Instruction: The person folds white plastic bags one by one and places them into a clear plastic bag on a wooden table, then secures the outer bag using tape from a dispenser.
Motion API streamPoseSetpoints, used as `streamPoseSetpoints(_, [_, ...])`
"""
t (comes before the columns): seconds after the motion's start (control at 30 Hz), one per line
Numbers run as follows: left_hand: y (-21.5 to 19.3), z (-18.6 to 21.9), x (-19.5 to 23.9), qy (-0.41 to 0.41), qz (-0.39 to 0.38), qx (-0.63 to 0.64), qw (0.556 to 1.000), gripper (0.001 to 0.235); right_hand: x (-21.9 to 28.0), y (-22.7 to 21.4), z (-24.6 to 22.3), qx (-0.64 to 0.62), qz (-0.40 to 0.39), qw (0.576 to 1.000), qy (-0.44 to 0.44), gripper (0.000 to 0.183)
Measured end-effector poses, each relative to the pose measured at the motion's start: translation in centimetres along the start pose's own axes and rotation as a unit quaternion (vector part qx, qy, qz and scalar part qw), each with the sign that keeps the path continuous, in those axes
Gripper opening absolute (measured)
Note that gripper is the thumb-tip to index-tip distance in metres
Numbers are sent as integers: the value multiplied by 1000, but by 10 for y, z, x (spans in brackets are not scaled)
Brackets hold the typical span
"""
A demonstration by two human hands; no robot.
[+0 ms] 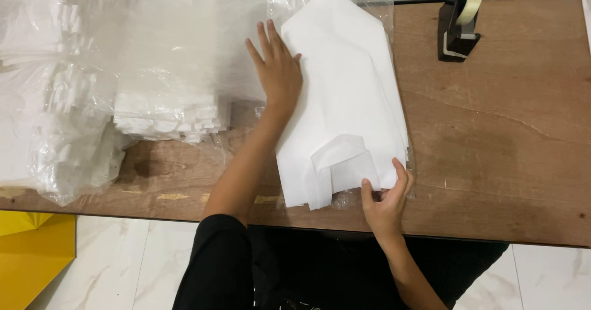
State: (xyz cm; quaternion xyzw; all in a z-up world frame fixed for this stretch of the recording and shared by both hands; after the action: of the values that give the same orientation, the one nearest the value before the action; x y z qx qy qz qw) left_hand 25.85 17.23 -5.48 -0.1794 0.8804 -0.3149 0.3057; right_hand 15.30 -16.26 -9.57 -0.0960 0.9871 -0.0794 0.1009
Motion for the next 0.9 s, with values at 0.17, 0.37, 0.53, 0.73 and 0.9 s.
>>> streamPoseSetpoints(0.17, [-77,27,48,341,36,342,875,60,0,1,-1,-14,10,999,-31,69])
streamPoseSetpoints(0.37, [-44,32,33,429,-27,357,829,69,0,4,-9,-23,-14,998,-64,70])
streamPoseSetpoints(0.53, [-1,17,-1,370,-55,345,861,72,1,-2,2,-3,13,1000,-5,67])
streamPoseSetpoints(0.73, [43,3,-22,188,-58,152,969,57,1,-1,1,-13,4,1000,1,69])
streamPoseSetpoints(0.9, [-51,-14,38,232,98,220,942,65,1,-1,2,-15,13,1000,-12,67])
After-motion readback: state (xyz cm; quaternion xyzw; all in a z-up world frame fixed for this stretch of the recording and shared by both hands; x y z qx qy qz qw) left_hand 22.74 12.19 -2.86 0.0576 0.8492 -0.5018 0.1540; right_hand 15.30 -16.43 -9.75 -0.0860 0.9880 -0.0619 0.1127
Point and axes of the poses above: each hand's wrist, its own x-axis away from the middle knuckle, its own y-axis out of the palm, z = x × y, the point moved 7 cm from there along -x, towards the middle knuckle, and after that the axes turned 14 degrees about -x, right-handed, at the moved point
